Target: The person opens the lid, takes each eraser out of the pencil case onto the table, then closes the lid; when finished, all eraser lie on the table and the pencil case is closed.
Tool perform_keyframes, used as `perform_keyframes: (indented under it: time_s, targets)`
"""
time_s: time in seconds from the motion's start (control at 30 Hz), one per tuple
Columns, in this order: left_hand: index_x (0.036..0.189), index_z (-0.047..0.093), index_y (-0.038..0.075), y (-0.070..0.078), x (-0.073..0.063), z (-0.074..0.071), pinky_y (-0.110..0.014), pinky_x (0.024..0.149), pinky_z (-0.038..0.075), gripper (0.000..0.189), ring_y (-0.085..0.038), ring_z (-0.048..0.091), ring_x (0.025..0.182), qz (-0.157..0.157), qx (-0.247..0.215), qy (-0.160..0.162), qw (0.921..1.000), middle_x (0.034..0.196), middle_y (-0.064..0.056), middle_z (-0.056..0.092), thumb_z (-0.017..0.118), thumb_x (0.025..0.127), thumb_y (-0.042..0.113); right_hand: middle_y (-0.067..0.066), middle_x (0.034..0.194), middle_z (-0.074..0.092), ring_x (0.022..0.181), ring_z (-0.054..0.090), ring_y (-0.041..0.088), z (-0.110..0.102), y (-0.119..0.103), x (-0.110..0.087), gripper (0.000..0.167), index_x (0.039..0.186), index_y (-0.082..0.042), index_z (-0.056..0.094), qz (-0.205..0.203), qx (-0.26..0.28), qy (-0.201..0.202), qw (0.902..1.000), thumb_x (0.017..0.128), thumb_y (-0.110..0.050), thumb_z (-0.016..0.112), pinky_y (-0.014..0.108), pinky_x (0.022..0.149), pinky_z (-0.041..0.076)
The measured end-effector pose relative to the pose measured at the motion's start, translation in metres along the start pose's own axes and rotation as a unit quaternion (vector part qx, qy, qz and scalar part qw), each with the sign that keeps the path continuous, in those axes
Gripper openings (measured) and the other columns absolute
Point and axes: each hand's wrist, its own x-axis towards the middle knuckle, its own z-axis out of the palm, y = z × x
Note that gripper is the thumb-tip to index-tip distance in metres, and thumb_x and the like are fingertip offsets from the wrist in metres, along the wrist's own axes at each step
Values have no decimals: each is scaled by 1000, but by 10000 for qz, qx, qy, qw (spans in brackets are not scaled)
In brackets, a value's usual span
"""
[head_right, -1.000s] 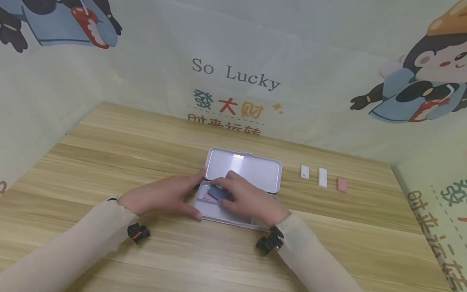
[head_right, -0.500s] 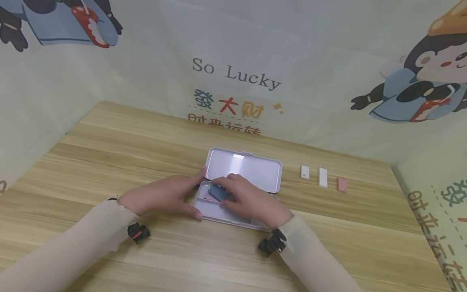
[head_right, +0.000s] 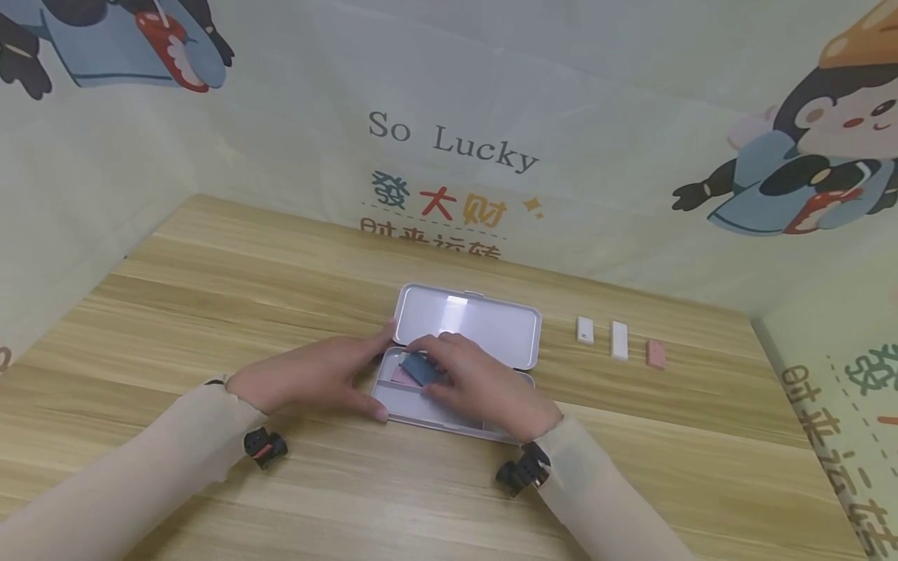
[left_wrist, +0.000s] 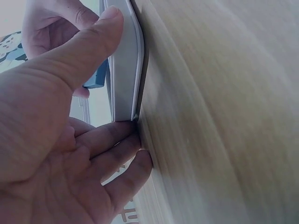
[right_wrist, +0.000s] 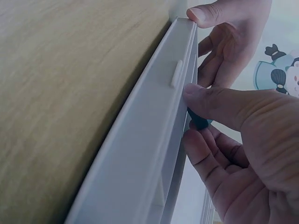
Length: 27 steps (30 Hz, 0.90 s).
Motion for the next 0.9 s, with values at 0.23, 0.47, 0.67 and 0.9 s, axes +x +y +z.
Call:
perform_keyframes:
  time_s: [0.23, 0.47, 0.67, 0.9]
  targets:
    - [169, 9, 7, -1, 0, 0, -48, 125, 42, 122, -29, 53, 145, 33, -10, 1, 10000, 163, -17, 48, 88, 83, 43, 2, 100, 65, 87, 56, 11, -1, 1, 0, 50, 137, -7, 62, -9, 114, 102, 9999, 91, -10, 81, 23, 78, 54]
    - [169, 8, 7, -2, 1, 0, -47, 125, 41, 122, -29, 52, 147, 61, -21, 0, 10000, 164, -16, 46, 88, 83, 43, 3, 103, 68, 89, 60, 10, -1, 0, -2, 50, 137, -6, 62, 13, 273, 134, 9995, 91, -10, 81, 24, 80, 56]
    - [169, 9, 7, -1, 1, 0, -47, 126, 40, 122, -29, 50, 149, -14, -54, -36, 10000, 166, -15, 43, 88, 83, 43, 2, 105, 71, 90, 63, 8, -1, 1, -2, 49, 134, -6, 62, 125, 337, 152, 9992, 90, -11, 82, 23, 80, 58]
    - [169, 9, 8, -2, 1, 0, -47, 127, 39, 123, -29, 48, 151, -45, -31, -31, 10000, 168, -14, 41, 88, 83, 45, 3, 100, 72, 88, 65, 8, 0, 2, -5, 46, 130, -4, 62, 186, 395, 333, 9985, 90, -12, 82, 23, 79, 59]
